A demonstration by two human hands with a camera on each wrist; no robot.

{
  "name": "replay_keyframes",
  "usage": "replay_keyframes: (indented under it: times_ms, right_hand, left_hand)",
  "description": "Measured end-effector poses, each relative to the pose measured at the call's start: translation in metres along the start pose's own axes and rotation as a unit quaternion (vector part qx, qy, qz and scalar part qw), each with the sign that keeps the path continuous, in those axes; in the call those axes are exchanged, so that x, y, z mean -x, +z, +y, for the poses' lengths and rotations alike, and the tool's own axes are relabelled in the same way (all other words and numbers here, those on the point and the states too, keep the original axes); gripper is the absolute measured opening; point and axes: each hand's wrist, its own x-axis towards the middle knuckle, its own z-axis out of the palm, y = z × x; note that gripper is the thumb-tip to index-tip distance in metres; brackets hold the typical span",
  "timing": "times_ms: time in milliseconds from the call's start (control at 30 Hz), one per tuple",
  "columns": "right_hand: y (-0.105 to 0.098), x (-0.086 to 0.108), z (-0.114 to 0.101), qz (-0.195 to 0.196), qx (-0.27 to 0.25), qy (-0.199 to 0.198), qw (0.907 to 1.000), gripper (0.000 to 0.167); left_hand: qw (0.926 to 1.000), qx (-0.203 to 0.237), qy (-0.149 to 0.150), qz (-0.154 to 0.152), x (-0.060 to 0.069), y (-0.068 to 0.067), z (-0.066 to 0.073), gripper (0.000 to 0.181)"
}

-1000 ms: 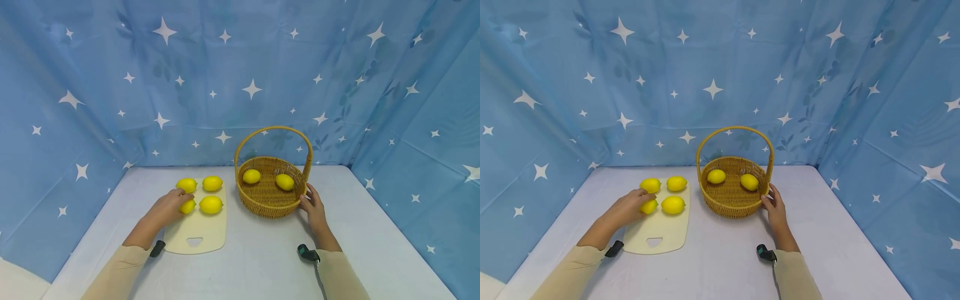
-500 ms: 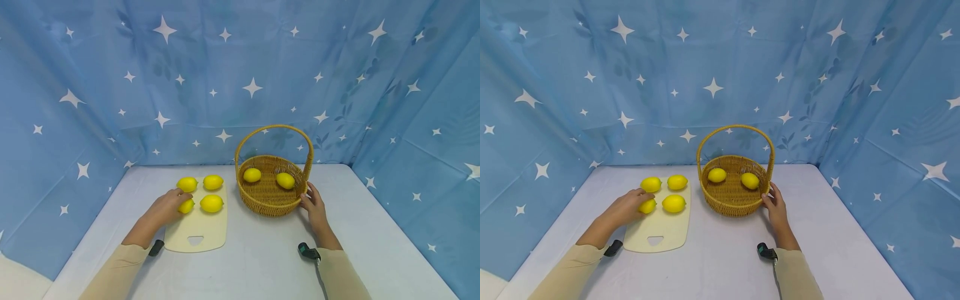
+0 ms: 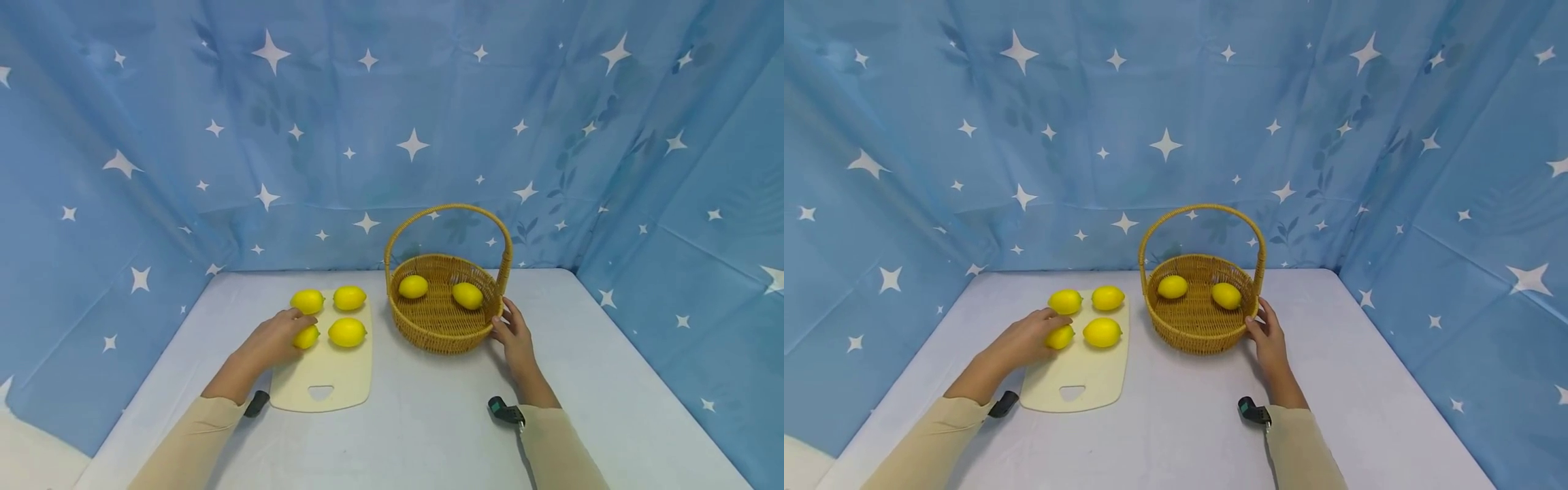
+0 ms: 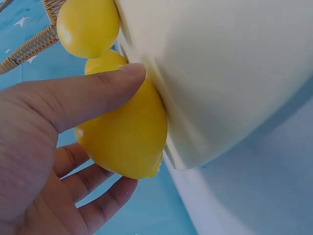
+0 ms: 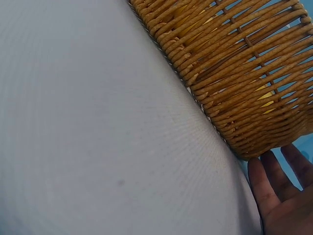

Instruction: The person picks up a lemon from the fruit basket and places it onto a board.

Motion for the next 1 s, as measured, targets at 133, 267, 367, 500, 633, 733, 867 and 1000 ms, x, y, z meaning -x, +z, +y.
replay_keyframes:
  times_ms: [133,267,367,500,633,733,867,1000]
  right_hand:
    - [0.000,0.002,0.002,-0.001,0.001,0.003,1.0000,0.064]
    - [0.000,0.002,0.001,-0.001,0.003,0.001,1.0000,0.064]
    - [0.000,0.001,0.001,-0.002,0.009,0.000,1.0000,0.064]
    - [0.001,0.000,0.001,-0.001,0.015,0.003,0.9999,0.064]
    - [0.000,0.000,0.000,0.000,0.017,0.007,0.9998,0.063]
    - [0.000,0.000,-0.001,0.001,0.022,0.013,0.9997,0.063]
    - [0.000,0.000,-0.003,0.005,0.023,0.018,0.9996,0.064]
    - [0.000,0.000,-0.002,0.006,0.017,0.025,0.9995,0.064]
  left_hand:
    - [1.0000,-0.007,0.005,0.001,0.001,-0.001,0.002,0.062]
    - [0.9996,-0.019,0.020,0.011,-0.001,-0.005,0.003,0.060]
    - [0.9994,-0.025,0.021,0.011,-0.005,-0.008,0.003,0.059]
    - [0.9995,-0.022,0.019,0.009,-0.009,-0.009,0.002,0.054]
    - [0.9997,-0.017,0.015,0.007,-0.013,-0.010,0.001,0.049]
    - [1.0000,-0.008,0.004,0.001,-0.013,-0.009,0.001,0.047]
    - [0.9999,0.004,-0.005,-0.011,-0.013,-0.009,0.001,0.046]
    - [0.9998,0.008,-0.004,-0.018,-0.011,-0.009,0.001,0.048]
